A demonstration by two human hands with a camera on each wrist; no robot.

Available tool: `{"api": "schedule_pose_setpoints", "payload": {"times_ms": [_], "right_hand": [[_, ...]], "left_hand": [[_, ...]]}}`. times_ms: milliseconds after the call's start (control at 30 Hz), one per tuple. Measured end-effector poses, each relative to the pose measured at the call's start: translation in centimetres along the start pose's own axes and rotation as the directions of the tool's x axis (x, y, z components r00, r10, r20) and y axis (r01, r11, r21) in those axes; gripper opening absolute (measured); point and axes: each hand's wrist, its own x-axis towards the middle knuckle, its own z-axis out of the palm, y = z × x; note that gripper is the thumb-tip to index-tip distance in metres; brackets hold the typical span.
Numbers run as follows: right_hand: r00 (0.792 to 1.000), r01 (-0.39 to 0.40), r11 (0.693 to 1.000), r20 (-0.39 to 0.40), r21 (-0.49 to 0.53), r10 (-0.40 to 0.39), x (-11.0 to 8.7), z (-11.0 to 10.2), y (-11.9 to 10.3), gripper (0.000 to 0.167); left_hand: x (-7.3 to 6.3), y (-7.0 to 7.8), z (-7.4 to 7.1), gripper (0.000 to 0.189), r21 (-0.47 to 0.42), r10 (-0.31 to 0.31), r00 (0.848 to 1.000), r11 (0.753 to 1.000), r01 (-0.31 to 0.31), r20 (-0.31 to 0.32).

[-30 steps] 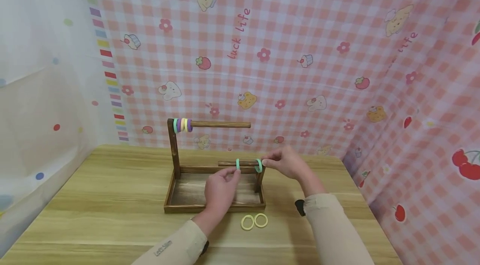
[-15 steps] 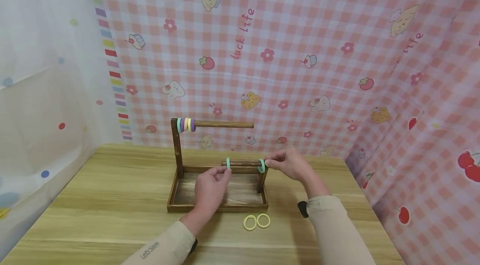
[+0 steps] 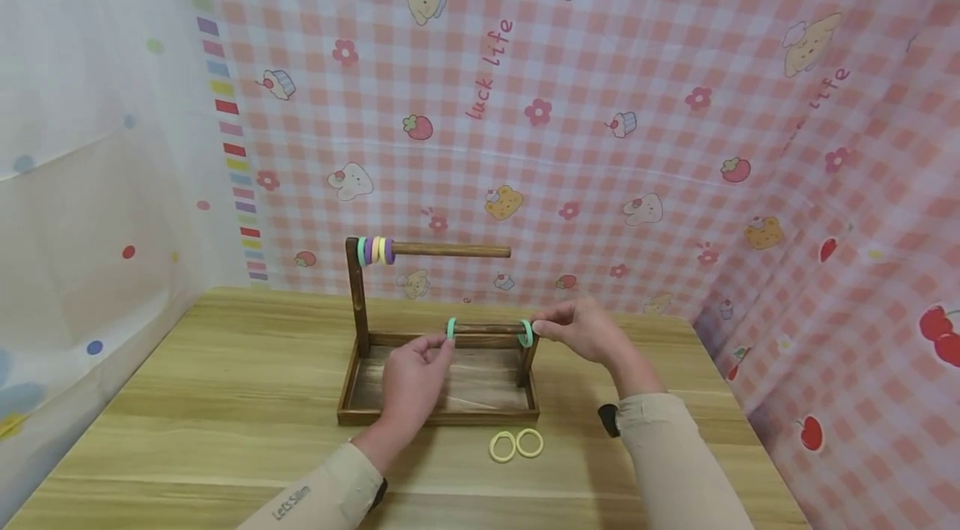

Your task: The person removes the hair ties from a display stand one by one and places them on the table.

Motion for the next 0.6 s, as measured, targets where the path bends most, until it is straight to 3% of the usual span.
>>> {"api": "schedule_pose_setpoints", "payload": {"times_ms": [400,600], "right_hand": [[1.0,-0.005,1.0,0.003,-0.012,0.005,0.0,-0.08,-0.22,0.03],[1.0,-0.007,1.0,0.004,-0.005,0.007,-0.1,0.01,-0.12,0.028]], "left_hand": [[0.3,-0.08,-0.61,0.016,0.016,0.014,1.0,1.0,-0.014,0.002],[0.57,-0.31,-0.87,0.014,0.067,0.034,0.999,0.997,-0.032,-0.021]]}}
